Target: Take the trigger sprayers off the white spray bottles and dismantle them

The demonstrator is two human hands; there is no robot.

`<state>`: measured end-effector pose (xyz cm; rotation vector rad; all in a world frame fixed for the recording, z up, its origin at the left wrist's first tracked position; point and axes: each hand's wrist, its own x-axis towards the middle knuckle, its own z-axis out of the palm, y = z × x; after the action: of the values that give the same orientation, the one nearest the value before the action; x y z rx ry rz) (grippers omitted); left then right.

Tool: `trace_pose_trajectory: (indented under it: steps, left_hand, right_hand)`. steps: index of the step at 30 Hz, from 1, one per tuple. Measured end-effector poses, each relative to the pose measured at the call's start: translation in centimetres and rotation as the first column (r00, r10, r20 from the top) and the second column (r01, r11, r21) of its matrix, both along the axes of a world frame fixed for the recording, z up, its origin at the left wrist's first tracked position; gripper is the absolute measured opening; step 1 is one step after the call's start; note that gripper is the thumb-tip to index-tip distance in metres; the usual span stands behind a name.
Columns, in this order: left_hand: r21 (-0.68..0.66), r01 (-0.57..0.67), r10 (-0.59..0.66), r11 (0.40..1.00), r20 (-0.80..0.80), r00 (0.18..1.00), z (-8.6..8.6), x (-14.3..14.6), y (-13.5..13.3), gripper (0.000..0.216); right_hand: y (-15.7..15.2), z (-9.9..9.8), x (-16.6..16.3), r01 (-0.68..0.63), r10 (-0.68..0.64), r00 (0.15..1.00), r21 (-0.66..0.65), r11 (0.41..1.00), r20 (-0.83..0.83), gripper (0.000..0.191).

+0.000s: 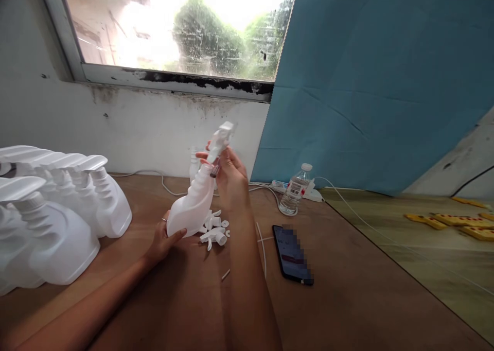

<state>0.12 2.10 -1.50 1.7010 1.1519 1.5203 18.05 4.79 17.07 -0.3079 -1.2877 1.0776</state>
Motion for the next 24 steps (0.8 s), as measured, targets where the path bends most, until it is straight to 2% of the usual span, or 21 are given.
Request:
trace_pose_trajectory:
  steps: [2,4,7,9,12,17,20,24]
  left_hand:
    - [0.006,-0.006,0.006,1.000,-0.034,0.999,0.0,0.0,0.0,0.044]
    - [0.011,-0.029,0.030,1.000,-0.058,0.998,0.1,-0.1,0.1,0.044]
    - [0.044,-0.104,0.107,0.994,-0.068,0.992,0.1,-0.4,0.5,0.045]
    - [0.068,-0.167,0.171,0.984,-0.062,0.983,0.1,-0.9,1.2,0.049]
    - [0.043,-0.326,0.328,0.944,-0.077,0.941,0.0,-2.1,3.2,0.054]
    - [-0.009,-0.589,0.585,0.808,-0.094,0.805,-0.1,-4.4,8.7,0.051]
    - [-0.032,-0.662,0.654,0.749,-0.124,0.746,-0.2,-5.4,11.9,0.048]
    - [-0.057,-0.693,0.678,0.718,-0.169,0.716,-0.2,-5.7,15.4,0.053]
  right_hand:
    - [-0.4,0.6,1.1,0.128,-0.125,0.991,0.073,0.989,-0.053,0.025]
    - [-1.4,1.4,2.4,0.279,-0.264,0.958,0.131,0.951,-0.115,0.024]
    - [-3.4,2.7,4.3,0.399,-0.336,0.891,0.173,0.901,-0.305,0.021]
    - [-4.7,3.4,5.3,0.433,-0.336,0.853,0.181,0.883,-0.400,0.017]
    - [-5.8,3.9,6.3,0.484,-0.369,0.814,0.174,0.857,-0.448,0.012]
    - [-6.0,4.0,6.2,0.443,-0.336,0.817,0.136,0.886,-0.468,0.012]
    - [-5.9,4.0,5.8,0.435,-0.361,0.826,0.082,0.897,-0.433,0.017]
    - [-6.1,4.3,5.7,0.460,-0.398,0.817,0.055,0.886,-0.417,0.024]
